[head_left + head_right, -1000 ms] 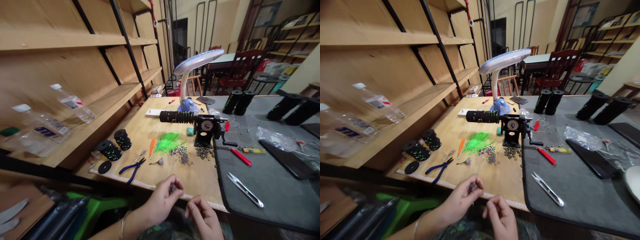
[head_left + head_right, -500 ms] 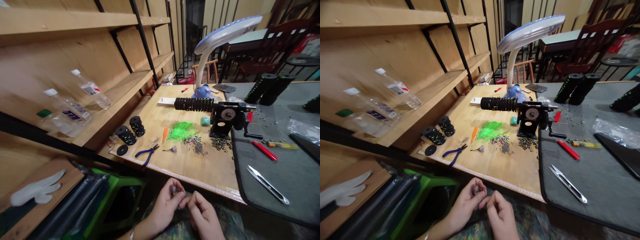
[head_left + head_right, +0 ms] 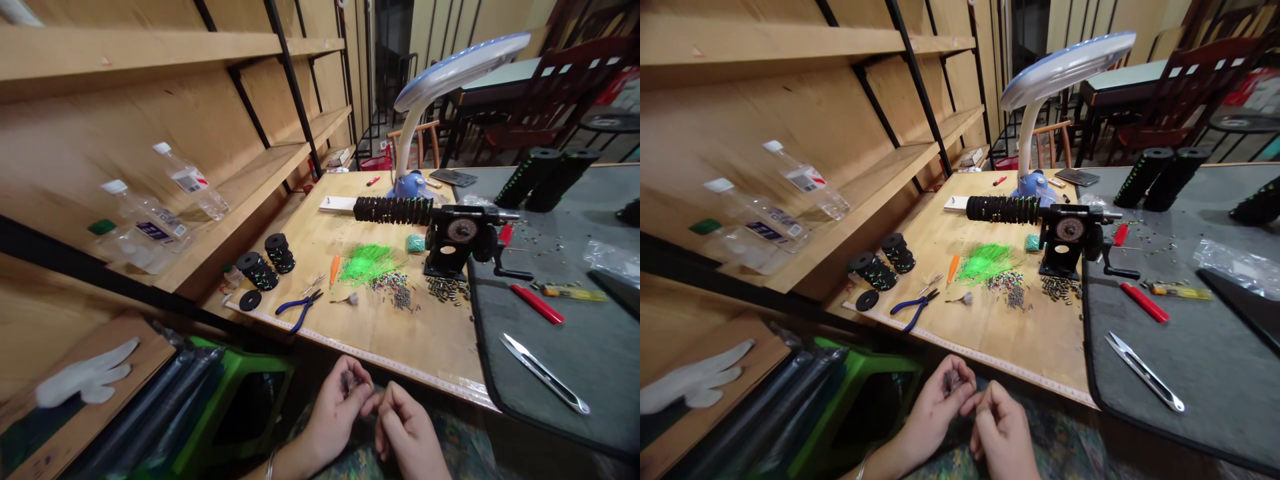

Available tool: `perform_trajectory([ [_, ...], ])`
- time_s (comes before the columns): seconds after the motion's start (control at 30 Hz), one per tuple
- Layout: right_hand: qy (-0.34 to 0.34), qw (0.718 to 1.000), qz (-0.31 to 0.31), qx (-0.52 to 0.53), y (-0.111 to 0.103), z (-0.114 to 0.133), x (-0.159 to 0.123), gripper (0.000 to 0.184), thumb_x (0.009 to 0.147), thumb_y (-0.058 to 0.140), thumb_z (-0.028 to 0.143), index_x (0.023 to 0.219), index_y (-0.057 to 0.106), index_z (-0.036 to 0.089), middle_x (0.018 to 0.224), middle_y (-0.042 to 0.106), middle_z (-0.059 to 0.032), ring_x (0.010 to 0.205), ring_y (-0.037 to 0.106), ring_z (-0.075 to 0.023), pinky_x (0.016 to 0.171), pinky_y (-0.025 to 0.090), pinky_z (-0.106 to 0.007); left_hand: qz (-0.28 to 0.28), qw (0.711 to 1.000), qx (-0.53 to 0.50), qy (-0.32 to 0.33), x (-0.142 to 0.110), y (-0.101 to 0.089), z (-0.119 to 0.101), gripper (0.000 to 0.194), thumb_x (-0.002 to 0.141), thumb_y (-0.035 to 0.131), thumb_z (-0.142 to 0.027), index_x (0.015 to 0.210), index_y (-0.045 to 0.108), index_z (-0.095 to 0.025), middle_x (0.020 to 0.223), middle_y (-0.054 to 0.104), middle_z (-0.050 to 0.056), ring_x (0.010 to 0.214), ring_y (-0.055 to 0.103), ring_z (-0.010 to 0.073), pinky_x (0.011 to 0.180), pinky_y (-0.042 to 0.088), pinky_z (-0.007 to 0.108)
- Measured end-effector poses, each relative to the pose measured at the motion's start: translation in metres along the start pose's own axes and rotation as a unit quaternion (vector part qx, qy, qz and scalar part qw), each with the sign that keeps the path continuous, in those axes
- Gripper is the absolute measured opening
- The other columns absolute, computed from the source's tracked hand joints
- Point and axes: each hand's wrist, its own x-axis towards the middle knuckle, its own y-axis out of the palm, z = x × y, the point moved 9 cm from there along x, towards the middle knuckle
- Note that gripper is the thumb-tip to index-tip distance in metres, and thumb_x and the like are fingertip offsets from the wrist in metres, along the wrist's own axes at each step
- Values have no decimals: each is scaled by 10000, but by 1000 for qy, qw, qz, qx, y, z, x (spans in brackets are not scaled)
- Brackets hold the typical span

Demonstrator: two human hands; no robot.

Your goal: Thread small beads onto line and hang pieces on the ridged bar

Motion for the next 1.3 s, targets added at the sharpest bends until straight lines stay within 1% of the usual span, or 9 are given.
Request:
perform_trajectory([
  [0.2,9,1000,1,4,0,-5,2,242,823,532,385,674,496,197,478,570,44,330,417,-66,371,339,-175,3,1000,-4,11,-1,2,-3,270,827,638,-410,828,494,-182,700,459,-46,580,435,96,598,355,245],
  [0.33,7,1000,8,3,1,-5,2,220,821,520,370,684,490,200,451,547,54,328,418,-68,372,340,-172,12,1000,-21,14,0,5,-5,279,825,639,-413,826,485,-181,693,452,-51,562,427,88,580,344,240],
  [0.47,11,1000,8,8,1,-5,2,215,812,527,364,676,482,205,446,541,58,325,413,-67,375,338,-175,8,1000,-12,18,1,4,-4,259,839,630,-399,831,491,-180,701,462,-48,567,426,86,589,353,240],
  [0.6,9,1000,8,8,2,-4,2,224,810,528,377,670,473,211,440,524,66,325,412,-70,373,330,-179,0,1000,-2,17,0,1,-3,260,834,638,-398,834,501,-177,713,481,-38,583,436,92,601,365,243],
  [0.83,6,1000,9,-13,1,-5,2,258,828,521,413,682,497,201,444,525,58,339,424,-78,381,336,-189,11,1000,-6,24,-2,6,-7,211,857,607,-353,838,486,-180,684,463,-49,566,437,89,590,373,233],
  [0.93,-4,999,20,-38,2,-3,2,316,866,488,469,705,504,198,441,510,61,347,428,-84,387,338,-190,9,998,48,39,-3,4,-8,125,880,564,-283,856,493,-182,673,479,-44,580,461,103,601,392,238],
  [1.07,-20,995,44,-90,3,6,3,373,914,427,520,716,480,208,484,471,72,377,412,-84,401,315,-195,-21,984,162,75,-5,-5,-15,37,862,553,-182,869,517,-185,766,571,5,695,547,140,667,432,250],
  [1.2,-44,987,49,-149,-1,15,4,352,929,432,503,726,451,216,542,432,74,473,392,-100,463,310,-214,-9,964,243,112,-8,-4,-24,77,863,526,-138,910,507,-195,802,618,23,749,607,158,697,464,251],
  [1.3,-45,985,61,-154,-2,13,6,336,943,406,489,740,434,223,539,381,87,489,353,-106,473,289,-222,15,940,306,147,-10,-1,-28,117,859,507,-113,935,502,-202,817,640,31,744,626,159,688,478,247],
])
